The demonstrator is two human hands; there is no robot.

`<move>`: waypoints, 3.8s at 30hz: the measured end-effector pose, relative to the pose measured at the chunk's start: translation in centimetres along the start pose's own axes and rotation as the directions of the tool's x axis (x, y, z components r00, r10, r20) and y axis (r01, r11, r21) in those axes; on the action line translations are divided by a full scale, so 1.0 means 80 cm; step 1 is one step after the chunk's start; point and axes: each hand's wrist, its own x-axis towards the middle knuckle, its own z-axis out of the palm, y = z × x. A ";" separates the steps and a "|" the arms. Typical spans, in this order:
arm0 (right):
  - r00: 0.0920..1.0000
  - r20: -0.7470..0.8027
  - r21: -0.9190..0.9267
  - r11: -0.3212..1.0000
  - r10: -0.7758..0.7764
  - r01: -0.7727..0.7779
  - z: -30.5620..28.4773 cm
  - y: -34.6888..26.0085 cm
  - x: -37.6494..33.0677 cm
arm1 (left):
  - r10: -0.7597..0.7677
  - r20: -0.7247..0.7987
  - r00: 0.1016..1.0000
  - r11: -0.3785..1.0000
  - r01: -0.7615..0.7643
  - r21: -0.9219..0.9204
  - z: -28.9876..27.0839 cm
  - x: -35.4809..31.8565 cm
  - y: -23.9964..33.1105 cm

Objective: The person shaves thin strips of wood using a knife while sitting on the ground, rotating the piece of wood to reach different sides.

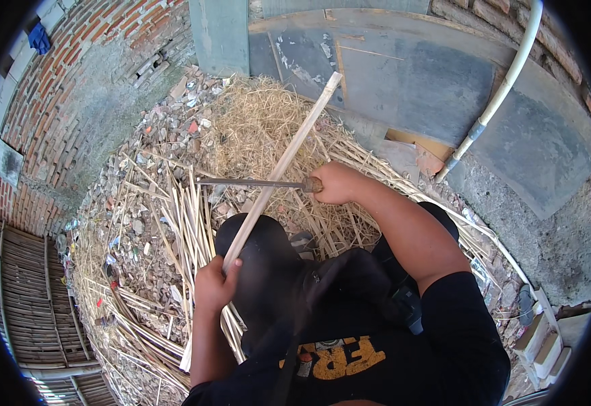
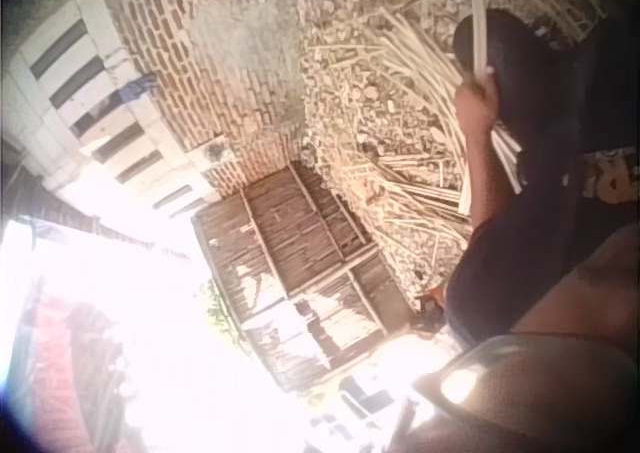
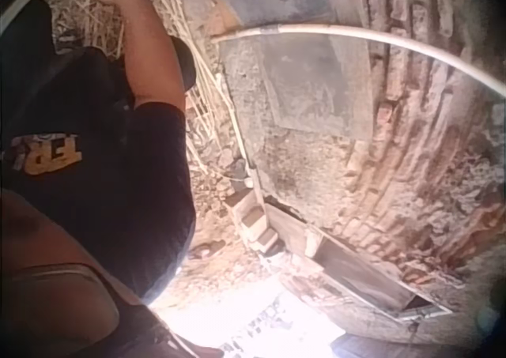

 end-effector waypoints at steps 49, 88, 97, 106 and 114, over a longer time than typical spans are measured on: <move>0.999 0.036 0.057 0.998 0.030 -0.032 -0.001 -0.003 -0.001 | -0.023 0.001 1.000 1.000 0.023 -0.004 0.001 -0.001 -0.001; 0.986 -0.031 0.000 0.987 0.161 -0.162 -0.038 0.015 -0.003 | 0.014 0.015 1.000 1.000 -0.014 0.017 -0.005 0.001 0.005; 0.986 0.013 -0.077 0.983 0.168 -0.167 -0.020 -0.032 -0.013 | 0.016 0.010 1.000 0.998 -0.017 0.068 -0.003 -0.003 0.002; 0.975 0.031 0.064 0.973 0.219 -0.220 -0.018 -0.006 -0.002 | 0.066 -0.004 0.998 0.993 -0.065 0.099 0.000 -0.004 -0.004; 0.990 0.033 -0.062 0.989 0.138 -0.135 -0.024 -0.037 -0.018 | 0.017 0.006 1.000 0.996 -0.018 0.085 -0.001 -0.003 0.008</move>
